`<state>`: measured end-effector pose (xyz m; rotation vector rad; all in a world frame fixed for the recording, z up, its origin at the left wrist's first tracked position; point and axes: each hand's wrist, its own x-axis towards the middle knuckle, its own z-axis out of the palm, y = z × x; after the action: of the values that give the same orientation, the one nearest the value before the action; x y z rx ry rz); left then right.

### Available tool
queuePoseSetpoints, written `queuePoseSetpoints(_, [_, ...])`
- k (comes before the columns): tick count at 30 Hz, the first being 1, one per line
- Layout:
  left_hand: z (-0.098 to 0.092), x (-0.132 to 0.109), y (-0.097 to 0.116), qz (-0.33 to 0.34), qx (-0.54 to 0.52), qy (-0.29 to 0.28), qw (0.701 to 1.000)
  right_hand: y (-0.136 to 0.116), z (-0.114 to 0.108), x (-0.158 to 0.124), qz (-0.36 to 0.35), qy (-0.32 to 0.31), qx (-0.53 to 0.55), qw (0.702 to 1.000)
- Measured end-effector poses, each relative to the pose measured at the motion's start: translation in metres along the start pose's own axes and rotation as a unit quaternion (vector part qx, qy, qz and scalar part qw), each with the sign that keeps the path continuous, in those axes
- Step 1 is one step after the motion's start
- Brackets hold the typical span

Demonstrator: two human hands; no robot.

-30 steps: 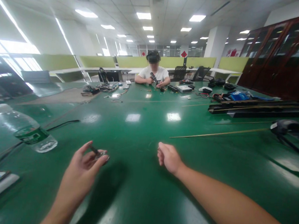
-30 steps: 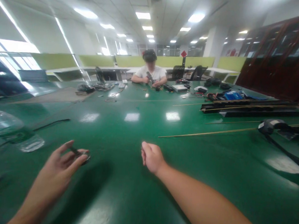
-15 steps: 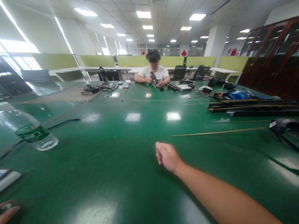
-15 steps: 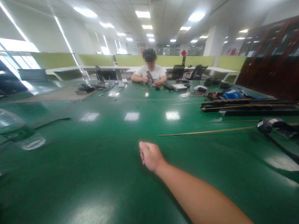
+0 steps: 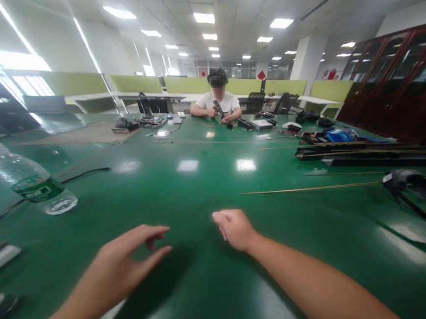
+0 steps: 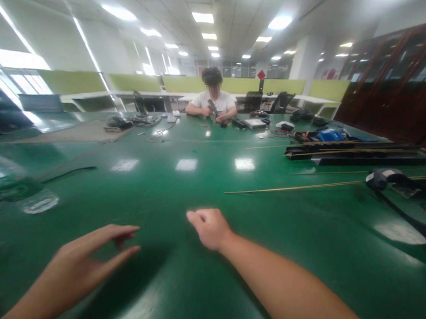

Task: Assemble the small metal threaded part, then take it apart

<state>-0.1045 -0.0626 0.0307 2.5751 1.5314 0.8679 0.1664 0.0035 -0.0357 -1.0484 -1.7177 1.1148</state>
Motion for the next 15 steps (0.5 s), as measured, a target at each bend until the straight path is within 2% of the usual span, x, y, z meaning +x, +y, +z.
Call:
queuePoseSetpoints(1, [0.009,0.012,0.010,0.017,-0.010,-0.047,0.999,-0.002,0.000,-0.001,-0.012,-0.003,-0.020,1.000])
queuePoseSetpoints(2, [0.019,0.024,0.020,0.026,-0.017,-0.068,0.997,-0.005,0.000,-0.003,-0.024,-0.004,-0.041,0.999])
queuePoseSetpoints(6, [0.051,0.056,0.049,0.051,-0.067,-0.095,0.992,-0.014,0.000,-0.007,-0.056,-0.010,-0.112,0.992])
queuePoseSetpoints(11, [0.062,0.055,0.051,0.022,-0.086,-0.104,0.991,-0.017,0.002,-0.008,-0.047,-0.025,-0.146,0.988])
queuePoseSetpoints(15, [0.059,0.044,0.049,0.053,-0.049,-0.090,0.993,-0.018,0.002,-0.011,-0.066,-0.070,-0.139,0.986])
